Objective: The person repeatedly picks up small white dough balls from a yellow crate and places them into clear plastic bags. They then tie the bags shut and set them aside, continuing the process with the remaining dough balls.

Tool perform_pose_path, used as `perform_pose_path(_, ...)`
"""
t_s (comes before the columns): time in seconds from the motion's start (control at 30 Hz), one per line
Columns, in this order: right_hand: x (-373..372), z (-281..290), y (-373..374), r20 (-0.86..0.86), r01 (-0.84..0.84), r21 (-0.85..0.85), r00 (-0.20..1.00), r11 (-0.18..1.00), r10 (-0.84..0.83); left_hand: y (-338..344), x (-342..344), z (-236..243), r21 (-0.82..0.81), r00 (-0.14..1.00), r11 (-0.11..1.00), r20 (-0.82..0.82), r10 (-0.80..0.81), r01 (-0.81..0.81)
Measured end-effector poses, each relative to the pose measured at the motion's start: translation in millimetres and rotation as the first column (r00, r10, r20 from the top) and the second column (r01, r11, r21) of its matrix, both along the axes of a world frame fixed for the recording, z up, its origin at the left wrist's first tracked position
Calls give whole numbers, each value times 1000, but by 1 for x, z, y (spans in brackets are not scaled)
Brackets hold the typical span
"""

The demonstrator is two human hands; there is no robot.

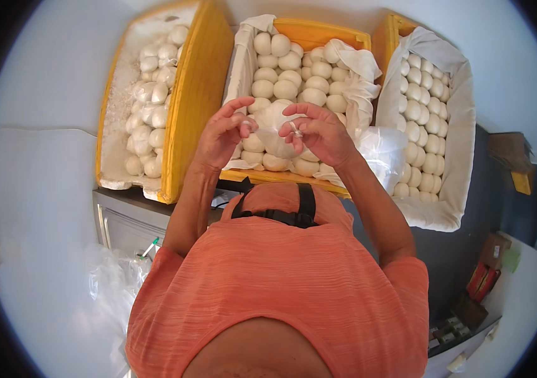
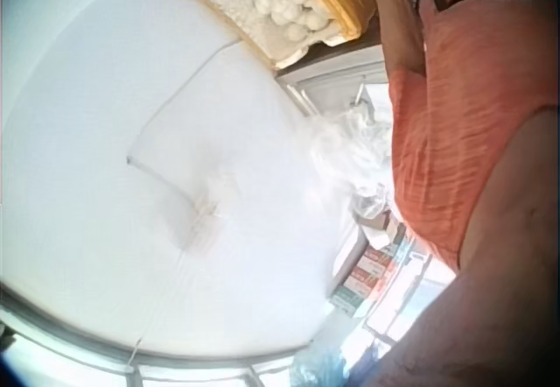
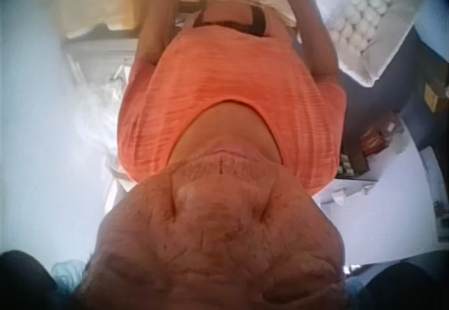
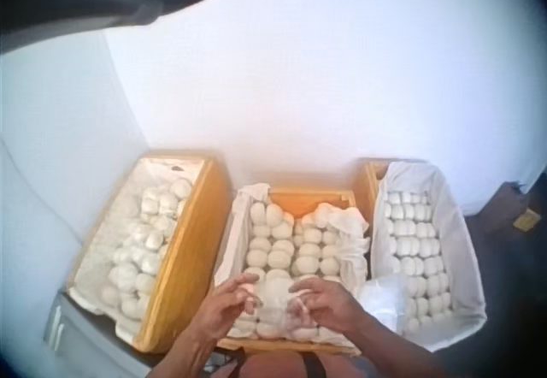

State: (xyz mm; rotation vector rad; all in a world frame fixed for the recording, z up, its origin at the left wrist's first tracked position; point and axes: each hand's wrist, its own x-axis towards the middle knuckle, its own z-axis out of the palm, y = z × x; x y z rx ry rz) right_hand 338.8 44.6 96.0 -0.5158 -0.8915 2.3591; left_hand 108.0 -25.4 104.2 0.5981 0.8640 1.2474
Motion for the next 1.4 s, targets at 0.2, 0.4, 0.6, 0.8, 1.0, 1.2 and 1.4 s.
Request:
perform_pose_path(0.2,-18,-6,-12,175,-207,-82,960,975,219,-14,9,-11,-27,976,983,-118,-182,180)
perform_pose_path(0.4,-39,-17,-28,113,-152,-211,977,966,178,-34,8,-21,-30,947,984,-265,-180,178)
perform_pose_path(0.6,-35,-57,-7,302,2,-51,953,999,14,-69,-35,-14,-60,899,939,-315,303,-338)
perform_pose_path(0.8,-65,25,-24,195,-186,372,973,909,119,-36,-96,43,208,659,845,-545,518,-492)
perform_pose_path(1.0,-9,135,-27,-390,-196,676,723,711,570,31,-201,66,483,-179,809,-876,449,-335)
perform_pose_path(1.2,75,92,-40,-91,154,453,988,878,-126,62,-165,29,184,-494,979,-862,117,-89)
perform_pose_path(1.4,210,-154,-28,621,538,723,-228,434,-750,94,-28,-15,92,102,971,-992,71,222)
